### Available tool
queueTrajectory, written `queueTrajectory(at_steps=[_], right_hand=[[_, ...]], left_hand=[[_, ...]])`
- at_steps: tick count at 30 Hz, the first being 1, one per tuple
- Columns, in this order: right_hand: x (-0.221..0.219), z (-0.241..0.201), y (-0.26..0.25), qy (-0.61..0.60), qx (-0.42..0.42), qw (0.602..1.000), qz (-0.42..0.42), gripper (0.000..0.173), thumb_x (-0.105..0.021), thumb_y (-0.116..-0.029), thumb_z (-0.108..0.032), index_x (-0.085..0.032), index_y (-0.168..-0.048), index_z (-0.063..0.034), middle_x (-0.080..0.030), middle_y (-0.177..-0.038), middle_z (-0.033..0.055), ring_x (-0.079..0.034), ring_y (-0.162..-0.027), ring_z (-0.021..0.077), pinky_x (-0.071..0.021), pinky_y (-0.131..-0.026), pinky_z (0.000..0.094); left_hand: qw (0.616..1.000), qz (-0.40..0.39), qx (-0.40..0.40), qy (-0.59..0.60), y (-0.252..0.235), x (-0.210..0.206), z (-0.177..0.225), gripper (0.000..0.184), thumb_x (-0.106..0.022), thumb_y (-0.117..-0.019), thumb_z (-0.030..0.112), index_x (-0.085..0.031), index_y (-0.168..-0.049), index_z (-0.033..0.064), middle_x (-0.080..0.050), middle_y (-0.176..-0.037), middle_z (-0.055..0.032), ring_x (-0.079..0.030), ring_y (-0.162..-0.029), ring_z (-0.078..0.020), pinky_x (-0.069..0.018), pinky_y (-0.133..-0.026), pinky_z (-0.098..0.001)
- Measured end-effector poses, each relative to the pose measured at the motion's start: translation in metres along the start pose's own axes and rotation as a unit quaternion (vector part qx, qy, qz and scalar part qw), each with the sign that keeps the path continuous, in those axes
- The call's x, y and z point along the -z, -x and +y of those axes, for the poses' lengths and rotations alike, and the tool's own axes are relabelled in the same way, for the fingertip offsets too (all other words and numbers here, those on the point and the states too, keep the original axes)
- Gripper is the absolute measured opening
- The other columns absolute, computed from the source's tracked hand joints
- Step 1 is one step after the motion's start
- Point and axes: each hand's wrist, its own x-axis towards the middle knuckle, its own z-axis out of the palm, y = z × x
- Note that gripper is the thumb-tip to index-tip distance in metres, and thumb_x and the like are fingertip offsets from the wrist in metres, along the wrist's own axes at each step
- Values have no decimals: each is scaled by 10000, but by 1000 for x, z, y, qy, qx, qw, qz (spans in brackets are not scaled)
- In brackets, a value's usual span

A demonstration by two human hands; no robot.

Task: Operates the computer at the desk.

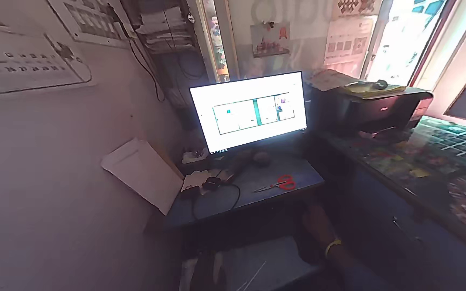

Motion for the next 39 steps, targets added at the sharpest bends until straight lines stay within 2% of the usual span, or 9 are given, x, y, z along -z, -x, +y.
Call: queueTrajectory(at_steps=[4, 9, 17, 22, 26, 28, 30, 35, 39], right_hand=[[-3, 4, -1, 14, 24, 1000, -2, 597, -527, -1000, -391, -532, -1442, 9, -521, -1494, 222, -484, -1413, 351, -387, -1184, 462], [-9, 5, -1, 15, 34, 999, 10, 584, -514, -998, -389, -536, -1449, -18, -530, -1491, 205, -491, -1407, 348, -397, -1178, 463], [-9, 7, -2, 15, 23, 1000, -5, 554, -519, -999, -395, -565, -1432, -52, -522, -1503, 185, -484, -1412, 344, -405, -1168, 462], [-13, 9, -1, 22, 33, 999, 1, 574, -488, -1001, -413, -546, -1465, -80, -511, -1522, 166, -474, -1423, 336, -397, -1177, 465], [-13, 10, -2, 16, 34, 999, 1, 581, -500, -998, -406, -530, -1471, -70, -500, -1526, 180, -471, -1423, 341, -397, -1175, 465], [-13, 9, -3, 12, 35, 999, 6, 583, -507, -997, -402, -527, -1472, -65, -498, -1528, 182, -468, -1426, 346, -398, -1174, 469], [-12, 8, -3, 12, 32, 999, 1, 584, -505, -1001, -402, -518, -1481, -71, -488, -1539, 176, -458, -1436, 338, -394, -1179, 465], [-11, 6, -4, 19, 31, 999, -2, 579, -517, -999, -400, -519, -1485, -84, -486, -1539, 171, -463, -1431, 333, -398, -1177, 460], [-4, 0, -3, -20, 22, 1000, -1, 579, -572, -972, -367, -532, -1472, -78, -523, -1510, 170, -480, -1419, 333, -388, -1184, 482]], left_hand=[[1000, 19, 4, -11, -1, -7, -4, 630, -447, -999, 473, -528, -1481, 74, -425, -1580, -216, -418, -1463, -381, -364, -1189, -521], [999, 13, 31, -22, 2, -10, -6, 637, -408, -1034, 482, -452, -1536, 93, -396, -1615, -162, -423, -1467, -342, -362, -1185, -500], [999, -5, 53, 11, 1, 0, 3, 750, -453, -1010, 506, -373, -1563, 6, -380, -1603, -238, -390, -1475, -410, -330, -1203, -537], [998, 18, 52, -14, 1, -15, -10, 727, -431, -1009, 552, -406, -1560, 76, -407, -1601, -187, -425, -1462, -358, -371, -1177, -508], [999, 10, 44, 16, 2, -10, -6, 721, -493, -1002, 487, -417, -1542, 16, -389, -1597, -237, -420, -1454, -412, -344, -1191, -547], [999, -10, 50, 8, 1, -4, -2, 723, -449, -1011, 503, -403, -1553, 27, -382, -1606, -225, -415, -1462, -396, -346, -1192, -537], [999, 4, 52, -2, 1, -11, -7, 708, -436, -1015, 529, -421, -1550, 66, -396, -1607, -191, -423, -1461, -372, -355, -1187, -515], [999, 28, 37, 12, 6, -21, -14, 704, -525, -1000, 466, -422, -1545, 33, -375, -1612, -218, -414, -1457, -417, -344, -1191, -545], [999, 7, 53, -11, 3, -12, -8, 686, -446, -1027, 507, -427, -1548, 60, -385, -1614, -190, -411, -1473, -356, -350, -1198, -498]])
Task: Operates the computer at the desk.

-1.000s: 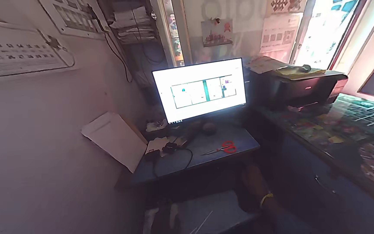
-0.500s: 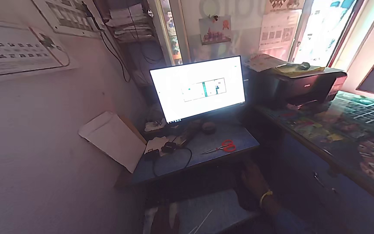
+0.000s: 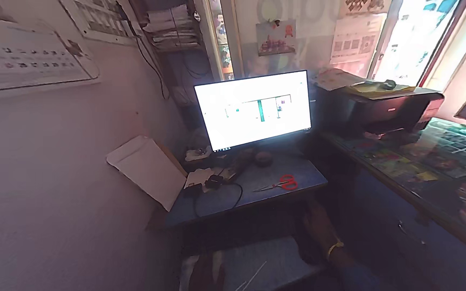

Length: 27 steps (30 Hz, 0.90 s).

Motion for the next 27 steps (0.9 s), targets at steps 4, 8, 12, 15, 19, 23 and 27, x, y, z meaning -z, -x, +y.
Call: queueTrajectory(at_steps=[4, 8, 12, 15, 19, 23, 27], right_hand=[[8, -8, -1, -15, 3, 1000, 15, 528, -582, -988, -320, -545, -1459, -86, -586, -1432, 179, -560, -1336, 332, -448, -1132, 505], [-8, 7, -3, 26, 42, 999, 15, 546, -489, -1040, -398, -521, -1495, -98, -494, -1538, 183, -482, -1420, 348, -398, -1179, 496], [-11, 10, -1, 62, 70, 995, -16, 617, -463, -1033, -489, -518, -1500, -90, -393, -1609, 196, -376, -1497, 347, -333, -1225, 488], [-11, 9, -1, 54, 80, 995, -7, 573, -516, -1008, -431, -553, -1474, -100, -436, -1579, 202, -426, -1462, 358, -374, -1197, 495], [-13, 10, -1, 36, 93, 995, 9, 541, -571, -981, -340, -564, -1460, -89, -483, -1543, 200, -474, -1422, 375, -413, -1164, 516], [-19, 14, 1, 37, 99, 994, 27, 551, -556, -983, -355, -553, -1478, -115, -476, -1561, 165, -459, -1438, 360, -394, -1179, 512], [-16, 11, 2, 32, 106, 993, 31, 534, -559, -994, -322, -536, -1495, -138, -484, -1558, 149, -472, -1429, 349, -410, -1168, 512]], left_hand=[[998, -37, 16, 44, -3, 30, 17, 646, -533, -984, 448, -522, -1468, 21, -507, -1506, -237, -473, -1414, -392, -357, -1189, -531], [1000, -5, 7, 28, 0, 7, 2, 687, -480, -990, 521, -504, -1497, 58, -471, -1557, -185, -446, -1447, -345, -351, -1202, -483], [999, 24, -15, 18, -1, -2, -3, 682, -465, -1000, 498, -484, -1510, 45, -458, -1567, -193, -457, -1437, -366, -373, -1183, -502], [1000, 6, 0, 24, -1, 8, 3, 676, -455, -1009, 492, -481, -1513, 44, -464, -1558, -208, -459, -1435, -375, -362, -1191, -498], [1000, -8, 1, 18, -1, 13, 6, 679, -452, -1010, 497, -477, -1515, 44, -475, -1549, -205, -466, -1429, -373, -362, -1192, -500], [1000, 2, -6, 26, 2, 5, -2, 684, -518, -998, 482, -478, -1511, 32, -435, -1576, -215, -435, -1452, -375, -344, -1205, -495], [999, 13, -9, 34, 2, 0, -5, 686, -525, -1003, 485, -468, -1519, 38, -407, -1598, -201, -416, -1465, -374, -326, -1213, -507]])
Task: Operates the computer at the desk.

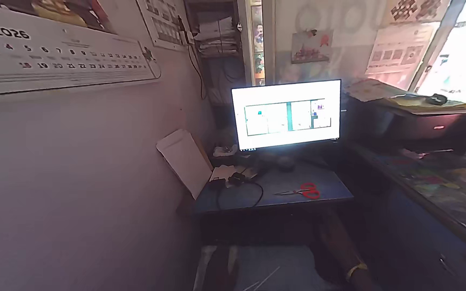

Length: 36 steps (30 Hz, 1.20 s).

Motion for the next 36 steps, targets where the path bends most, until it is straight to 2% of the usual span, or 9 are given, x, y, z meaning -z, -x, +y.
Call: queueTrajectory(at_steps=[4, 7, 9, 15, 17, 21, 28, 34, 36], right_hand=[[2, -2, 0, 0, 8, 1000, 4, 523, -572, -989, -306, -557, -1474, -111, -531, -1500, 197, -513, -1383, 388, -432, -1140, 527], [4, -1, 1, 7, 9, 1000, 2, 498, -562, -995, -322, -584, -1451, -124, -559, -1466, 193, -534, -1363, 369, -453, -1125, 508], [4, 0, 1, 9, -1, 1000, -18, 479, -534, -1018, -338, -591, -1443, -125, -536, -1493, 179, -502, -1398, 349, -428, -1153, 491], [2, 2, 2, 12, 14, 1000, 2, 471, -516, -1018, -347, -615, -1416, -115, -549, -1482, 177, -515, -1387, 347, -435, -1149, 483], [1, 2, 2, 14, 16, 1000, 4, 469, -513, -1019, -347, -616, -1418, -123, -552, -1482, 169, -516, -1387, 346, -433, -1151, 481], [-1, 5, -1, 16, 17, 1000, 6, 468, -517, -1022, -355, -615, -1419, -127, -546, -1488, 165, -516, -1386, 342, -440, -1146, 478], [1, 2, -2, 8, -3, 1000, -14, 479, -510, -1037, -369, -589, -1448, -135, -515, -1514, 180, -487, -1414, 343, -424, -1160, 490], [7, -2, -2, 12, -14, 999, -34, 488, -483, -1050, -364, -549, -1487, -156, -483, -1550, 158, -469, -1433, 330, -418, -1165, 490], [6, -2, -1, 11, -10, 1000, -27, 482, -494, -1044, -357, -563, -1474, -152, -500, -1534, 165, -488, -1415, 339, -433, -1151, 496]], left_hand=[[999, -36, 11, -12, -4, 15, 12, 666, -400, -1038, 506, -461, -1523, 54, -439, -1583, -187, -396, -1480, -372, -295, -1227, -505], [1000, -20, 4, -11, -2, 7, 7, 659, -400, -1038, 517, -477, -1522, 77, -433, -1588, -186, -408, -1474, -367, -308, -1220, -497], [1000, -1, 3, -8, -3, -4, 0, 631, -443, -1025, 510, -500, -1516, 116, -408, -1606, -175, -419, -1468, -356, -334, -1208, -497], [1000, -1, 7, -15, -5, -5, 0, 627, -397, -1031, 539, -488, -1527, 168, -379, -1627, -160, -425, -1466, -350, -345, -1198, -502], [1000, -1, 3, -13, -5, -5, -1, 630, -408, -1027, 536, -485, -1529, 162, -371, -1631, -163, -434, -1458, -355, -351, -1192, -504], [1000, 21, -12, 6, -2, -8, -3, 611, -528, -997, 474, -521, -1499, 126, -385, -1619, -174, -467, -1422, -391, -378, -1172, -520], [1000, 16, -4, 9, 1, -4, -1, 601, -552, -992, 464, -541, -1484, 118, -384, -1623, -165, -466, -1422, -390, -370, -1175, -524], [1000, 26, -8, 13, 1, -6, -1, 594, -568, -985, 457, -554, -1474, 120, -396, -1615, -170, -480, -1408, -405, -385, -1160, -543], [1000, 25, -6, 11, 1, -7, -1, 595, -566, -984, 469, -560, -1469, 125, -401, -1612, -166, -482, -1406, -406, -386, -1159, -542]])
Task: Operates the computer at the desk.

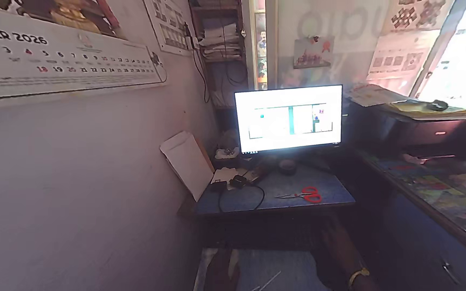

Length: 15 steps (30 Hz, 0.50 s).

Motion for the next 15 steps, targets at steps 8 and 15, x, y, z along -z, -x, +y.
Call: queueTrajectory(at_steps=[8, 15], right_hand=[[-4, 1, 2, 1, 7, 1000, 5, 473, -484, -1048, -353, -571, -1468, -155, -496, -1539, 173, -476, -1425, 360, -413, -1164, 509], [-1, 0, 5, 2, 4, 1000, 8, 460, -495, -1034, -328, -589, -1450, -156, -521, -1516, 166, -489, -1410, 360, -420, -1156, 513]], left_hand=[[1000, -11, 1, -5, 1, -4, -4, 604, -534, -998, 484, -546, -1482, 122, -404, -1606, -184, -461, -1424, -405, -356, -1181, -539], [1000, 15, -17, -4, 2, -3, -5, 592, -525, -995, 477, -569, -1461, 114, -434, -1586, -189, -481, -1409, -404, -372, -1171, -541]])
